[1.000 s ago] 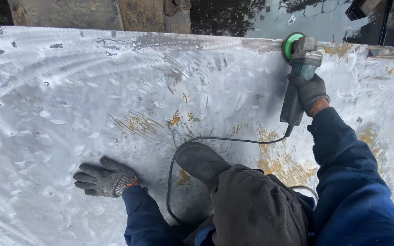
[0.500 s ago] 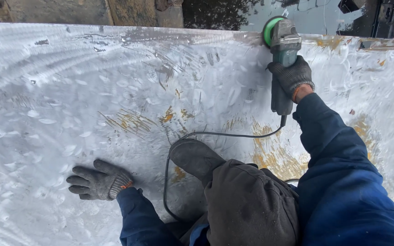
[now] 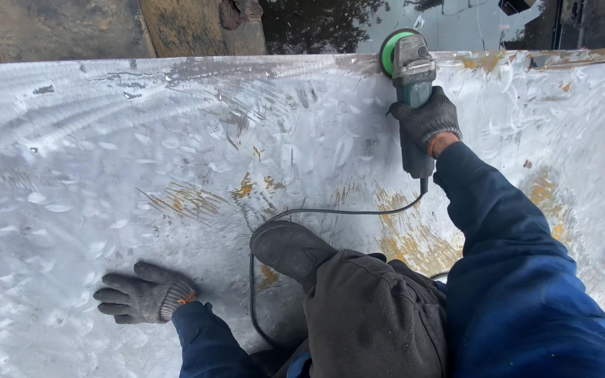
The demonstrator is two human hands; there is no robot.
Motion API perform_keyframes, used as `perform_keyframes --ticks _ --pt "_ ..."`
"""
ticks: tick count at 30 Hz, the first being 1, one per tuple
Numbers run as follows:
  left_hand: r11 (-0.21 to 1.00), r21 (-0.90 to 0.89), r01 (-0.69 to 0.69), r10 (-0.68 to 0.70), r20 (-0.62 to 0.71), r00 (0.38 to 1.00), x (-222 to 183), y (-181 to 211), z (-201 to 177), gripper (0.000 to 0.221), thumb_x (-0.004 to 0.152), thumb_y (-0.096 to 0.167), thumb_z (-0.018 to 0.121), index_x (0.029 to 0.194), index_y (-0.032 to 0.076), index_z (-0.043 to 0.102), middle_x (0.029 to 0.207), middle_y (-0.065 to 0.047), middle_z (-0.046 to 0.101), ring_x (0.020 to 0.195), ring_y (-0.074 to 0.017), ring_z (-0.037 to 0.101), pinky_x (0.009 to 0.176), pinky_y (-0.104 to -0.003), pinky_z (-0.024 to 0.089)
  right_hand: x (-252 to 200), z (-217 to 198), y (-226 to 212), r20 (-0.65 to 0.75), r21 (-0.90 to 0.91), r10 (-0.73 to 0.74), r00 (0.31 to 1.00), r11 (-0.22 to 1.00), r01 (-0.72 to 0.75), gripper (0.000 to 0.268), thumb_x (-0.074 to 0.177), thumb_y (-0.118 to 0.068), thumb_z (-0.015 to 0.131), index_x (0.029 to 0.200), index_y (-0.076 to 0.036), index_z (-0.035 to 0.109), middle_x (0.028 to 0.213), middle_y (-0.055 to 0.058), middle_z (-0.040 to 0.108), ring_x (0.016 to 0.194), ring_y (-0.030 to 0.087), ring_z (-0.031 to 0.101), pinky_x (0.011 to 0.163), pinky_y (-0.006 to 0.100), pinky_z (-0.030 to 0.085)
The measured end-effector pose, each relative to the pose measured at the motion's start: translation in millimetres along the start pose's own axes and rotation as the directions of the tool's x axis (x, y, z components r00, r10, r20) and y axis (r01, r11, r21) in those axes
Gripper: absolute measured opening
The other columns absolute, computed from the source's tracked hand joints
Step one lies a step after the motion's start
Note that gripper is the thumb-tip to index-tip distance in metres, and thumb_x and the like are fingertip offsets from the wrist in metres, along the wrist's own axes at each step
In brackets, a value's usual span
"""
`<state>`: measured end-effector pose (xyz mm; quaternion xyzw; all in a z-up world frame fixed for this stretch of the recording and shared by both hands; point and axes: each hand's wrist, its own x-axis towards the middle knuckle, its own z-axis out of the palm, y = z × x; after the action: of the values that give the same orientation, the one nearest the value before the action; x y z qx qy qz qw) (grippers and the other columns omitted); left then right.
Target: Grinding a large metal plate using an electric angle grinder.
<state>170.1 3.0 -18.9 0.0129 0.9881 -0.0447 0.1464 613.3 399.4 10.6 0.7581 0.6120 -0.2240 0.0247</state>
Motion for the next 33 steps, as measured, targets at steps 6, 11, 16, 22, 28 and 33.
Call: perform_keyframes --ticks 6,11,16,22,28,33 --pt "1.000 0.027 0.005 -0.004 -0.019 1.000 6.0 -6.6 6.0 0.076 0.110 0.057 0.028 0.166 0.007 0.023 0.172 -0.025 0.009 0.158 -0.0453 0.009 0.126 -0.061 0.012 23.5 -11.9 27.9 -0.049 0.123 0.231 0.972 0.967 -0.224 0.075 0.073 -0.055 0.085 0.121 -0.001 0.061 0.108 0.017 0.073 0.096 0.030 0.075 0.085 0.040 0.060" --pt "0.999 0.031 0.013 -0.012 -0.012 1.000 4.5 -7.6 0.7 0.074 0.109 0.056 0.029 0.166 0.008 0.023 0.172 -0.024 0.009 0.158 -0.0448 0.009 0.127 -0.061 0.011 -10.7 -8.6 -10.4 -0.044 0.109 0.165 0.985 0.981 -0.159 0.078 0.068 -0.053 0.086 0.120 -0.003 0.060 0.110 0.018 0.072 0.099 0.031 0.073 0.086 0.041 0.058" --pt "1.000 0.005 -0.027 0.027 -0.015 1.000 -1.6 -10.8 0.4 0.073 0.112 0.055 0.030 0.168 0.009 0.024 0.174 -0.024 0.011 0.161 -0.0436 0.010 0.129 -0.061 0.011 -13.2 -1.3 -7.9 0.066 -0.031 -0.029 0.997 0.999 0.031 0.080 0.072 -0.055 0.088 0.122 0.000 0.060 0.111 0.024 0.070 0.102 0.041 0.068 0.088 0.047 0.054" --pt "0.999 0.044 0.006 -0.006 -0.010 1.000 4.4 -9.8 5.1 0.073 0.111 0.055 0.028 0.167 0.010 0.023 0.173 -0.023 0.010 0.160 -0.0435 0.010 0.129 -0.059 0.011 62.5 -39.9 107.5 -0.134 0.301 0.487 0.863 0.850 -0.433 0.074 0.069 -0.052 0.088 0.116 -0.001 0.066 0.107 0.015 0.074 0.095 0.028 0.075 0.085 0.038 0.060" --pt "0.999 0.023 -0.022 0.023 -0.034 0.999 -0.8 -8.3 9.0 0.072 0.111 0.055 0.026 0.167 0.010 0.022 0.173 -0.022 0.010 0.159 -0.0428 0.010 0.128 -0.059 0.010 62.0 -33.3 127.0 -0.178 0.166 0.339 0.924 0.936 -0.311 0.082 0.069 -0.056 0.090 0.122 0.001 0.064 0.114 0.019 0.071 0.101 0.031 0.072 0.089 0.040 0.058" --pt "0.999 -0.010 -0.036 0.035 -0.052 0.998 2.5 -6.2 14.9 0.073 0.112 0.056 0.026 0.167 0.009 0.024 0.173 -0.024 0.011 0.159 -0.0442 0.011 0.127 -0.060 0.011 86.4 -20.3 143.5 -0.218 0.073 0.292 0.931 0.956 -0.283 0.084 0.069 -0.060 0.093 0.120 0.001 0.066 0.116 0.022 0.069 0.107 0.036 0.067 0.092 0.043 0.053"
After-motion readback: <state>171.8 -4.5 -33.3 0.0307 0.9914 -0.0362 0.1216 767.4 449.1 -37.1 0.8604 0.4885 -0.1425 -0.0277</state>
